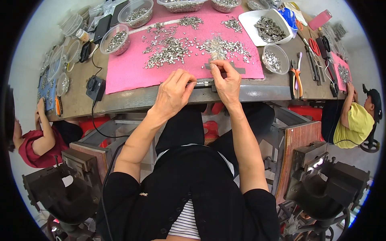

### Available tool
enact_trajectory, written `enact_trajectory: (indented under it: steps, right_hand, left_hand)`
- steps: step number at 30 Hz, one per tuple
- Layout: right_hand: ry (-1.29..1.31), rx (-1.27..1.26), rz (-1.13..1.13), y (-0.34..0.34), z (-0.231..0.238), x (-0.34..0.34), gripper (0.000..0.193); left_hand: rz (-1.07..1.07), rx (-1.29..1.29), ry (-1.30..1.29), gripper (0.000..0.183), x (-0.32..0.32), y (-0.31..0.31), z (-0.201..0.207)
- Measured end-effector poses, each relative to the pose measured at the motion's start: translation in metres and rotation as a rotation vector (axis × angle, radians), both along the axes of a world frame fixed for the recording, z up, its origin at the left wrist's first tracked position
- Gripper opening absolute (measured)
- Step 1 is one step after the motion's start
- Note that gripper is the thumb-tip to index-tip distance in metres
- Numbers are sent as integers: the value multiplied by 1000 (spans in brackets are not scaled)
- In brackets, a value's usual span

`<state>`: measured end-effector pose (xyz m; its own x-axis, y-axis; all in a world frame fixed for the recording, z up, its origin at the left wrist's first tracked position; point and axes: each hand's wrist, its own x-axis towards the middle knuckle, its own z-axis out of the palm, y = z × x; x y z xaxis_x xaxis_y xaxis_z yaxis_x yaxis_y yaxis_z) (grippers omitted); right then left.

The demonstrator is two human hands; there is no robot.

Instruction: The recorder assembles small metal pieces into a metal guide strip and subsequently operates a manual hand-cranked press machine to secure them.

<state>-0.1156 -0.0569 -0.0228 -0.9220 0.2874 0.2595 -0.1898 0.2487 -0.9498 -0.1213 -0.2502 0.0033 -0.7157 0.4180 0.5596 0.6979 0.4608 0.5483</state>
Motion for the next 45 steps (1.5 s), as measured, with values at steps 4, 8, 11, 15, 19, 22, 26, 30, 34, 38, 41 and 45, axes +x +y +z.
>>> enact_trajectory:
  steps: [4, 8, 11, 15, 19, 22, 26, 30, 34, 38, 41, 45]
  right_hand:
    - [51, 60, -32, -2, -2, -2, 11]
    - [60, 111, -52, -4, 2, -2, 10]
    - [31, 144, -34, -2, 4, 1, 12]
    - [86, 166, -49, -6, 1, -6, 10]
    - [166, 424, 50, -9, 13, -25, 7]
    - [159, 539, 125, -16, 19, -46, 8]
    - [220, 870, 103, -26, 13, -67, 14]
    - [227, 936, 86, -33, 9, -72, 13]
    - [207, 885, 113, -26, 9, -71, 12]
    - [198, 856, 103, -15, 21, -58, 9]
    - [243, 875, 61, -2, 23, -47, 9]
    - [213, 896, 48, 12, 22, -33, 11]
  left_hand:
    - [-1, -19, 59, 16, 0, -2, -3]
    - [17, 10, 63, 16, -2, 0, -7]
    - [-54, 5, 41, 16, -4, -4, -2]
    - [-91, 61, -18, 17, -4, -6, -8]
    - [-12, 83, 68, 16, 2, 0, -11]
    - [0, 82, 69, 16, 2, 1, -11]
    - [-31, 119, 26, 16, -1, 1, -11]
    - [-49, 173, -95, 15, -2, -2, -16]
    - [-44, 175, -125, 15, 0, 0, -12]
    - [-6, 148, -26, 15, 2, 3, -15]
    - [29, 136, 1, 16, 4, 3, -18]
    - [17, 160, 3, 16, 3, 3, -19]
